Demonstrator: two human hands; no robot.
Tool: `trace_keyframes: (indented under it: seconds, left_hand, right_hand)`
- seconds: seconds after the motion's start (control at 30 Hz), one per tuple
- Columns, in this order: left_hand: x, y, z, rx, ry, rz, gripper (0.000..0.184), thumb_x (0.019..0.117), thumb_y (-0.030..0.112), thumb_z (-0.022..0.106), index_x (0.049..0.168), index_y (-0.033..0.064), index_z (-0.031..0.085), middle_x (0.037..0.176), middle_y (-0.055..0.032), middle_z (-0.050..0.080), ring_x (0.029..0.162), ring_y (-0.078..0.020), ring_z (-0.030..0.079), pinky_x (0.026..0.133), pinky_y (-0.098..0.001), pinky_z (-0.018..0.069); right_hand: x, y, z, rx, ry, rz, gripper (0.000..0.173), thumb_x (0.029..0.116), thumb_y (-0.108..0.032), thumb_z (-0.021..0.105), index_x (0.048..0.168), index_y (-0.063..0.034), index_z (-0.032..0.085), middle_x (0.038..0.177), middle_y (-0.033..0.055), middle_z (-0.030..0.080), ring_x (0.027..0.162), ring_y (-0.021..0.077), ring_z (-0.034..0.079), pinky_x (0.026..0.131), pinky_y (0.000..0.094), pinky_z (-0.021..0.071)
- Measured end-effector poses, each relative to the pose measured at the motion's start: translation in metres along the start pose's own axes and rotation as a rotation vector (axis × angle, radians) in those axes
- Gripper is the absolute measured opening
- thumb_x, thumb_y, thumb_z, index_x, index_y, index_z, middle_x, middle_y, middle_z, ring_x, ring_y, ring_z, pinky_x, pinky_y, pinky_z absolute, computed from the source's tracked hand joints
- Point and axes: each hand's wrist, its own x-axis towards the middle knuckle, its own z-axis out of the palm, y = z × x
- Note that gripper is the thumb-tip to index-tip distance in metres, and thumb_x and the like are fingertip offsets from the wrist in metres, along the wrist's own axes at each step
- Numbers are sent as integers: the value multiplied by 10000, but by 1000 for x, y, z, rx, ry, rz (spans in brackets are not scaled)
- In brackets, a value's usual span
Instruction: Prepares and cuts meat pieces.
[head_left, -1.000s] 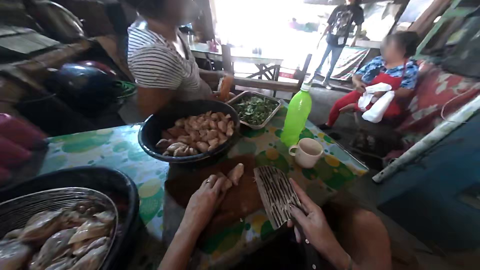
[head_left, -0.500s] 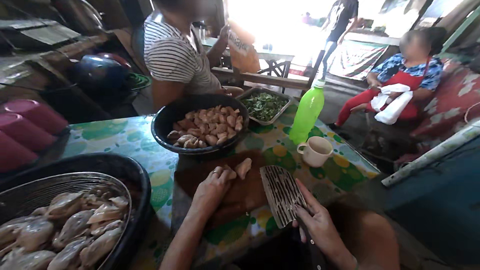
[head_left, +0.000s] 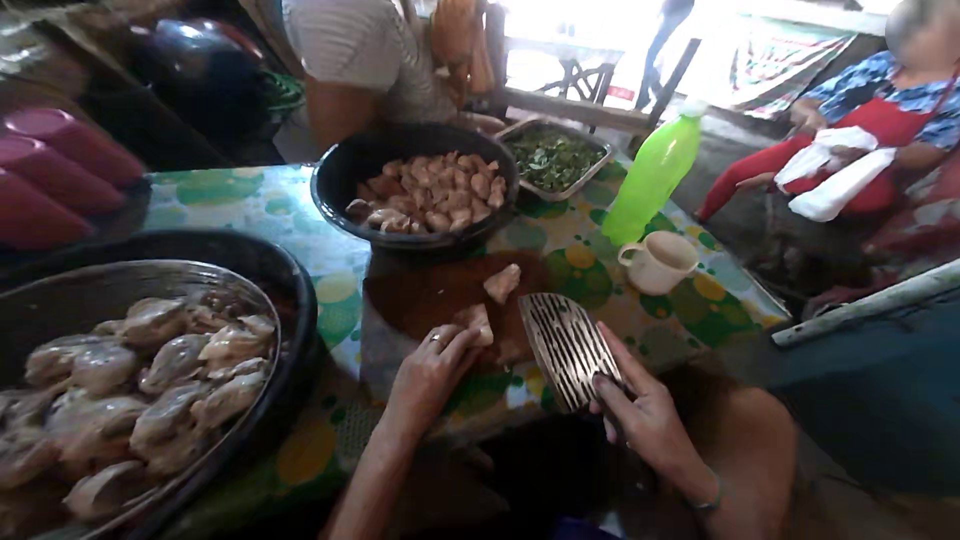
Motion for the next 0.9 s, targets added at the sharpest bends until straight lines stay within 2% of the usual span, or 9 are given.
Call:
trace_keyframes:
  seconds: [0.1,0.2,0.37,0.43,0.53,0.67,0.9]
  left_hand:
    - [-15,-5,12,19,24,-58,209,976,149,678,1116,18,760,1057,-188,741,1016,-362,731,875,-475,605]
    - [-20,-9,17,32,34,-91,209,973,165,689,1115,30,760,1051,-171,737,1035,-336,720,898,-455,593]
    - [-24,-10,21,38,64,-122,195,980,185,691,1121,67,758,1043,-143,723,1038,-297,700,892,-394,582]
    - [-24,-9,21,30,74,-139,203,979,186,692,1128,64,757,1032,-142,720,1030,-300,697,888,-393,580]
    - [-25,-9,23,20,90,-147,212,978,193,695,1130,58,757,1037,-143,726,1045,-305,694,913,-396,570]
    - [-25,-9,22,3,94,-158,191,968,169,701,1113,62,764,1017,-131,726,1022,-288,694,904,-375,569]
    - [-26,-10,23,-21,114,-189,177,952,156,717,1093,68,776,1011,-113,740,1034,-269,699,921,-356,563]
  right_hand:
    - [-5,2,4,-114,-47,-80,596,1011,-72,532,1579,-32,353,1049,22,723,549,-2,595,460,188,530]
    - [-10,7,4,-255,-88,-193,567,1018,-98,534,1560,-15,389,1193,54,712,589,-21,607,505,186,548]
    - [-13,7,6,-422,-104,-317,532,1011,-118,525,1531,-26,457,980,74,738,560,10,592,510,201,528]
    - [-12,6,10,-453,-123,-364,516,1015,-123,523,1516,-10,474,945,78,741,567,25,599,516,209,530]
    - [-8,5,17,-514,-136,-413,497,1011,-117,520,1492,5,503,955,86,750,586,54,613,526,226,528]
    - [-4,4,25,-597,-134,-420,500,1001,-112,520,1486,9,511,880,86,740,543,99,598,490,265,512]
    - [1,-2,29,-667,-147,-414,505,994,-111,520,1485,5,514,930,99,754,558,123,618,500,290,523]
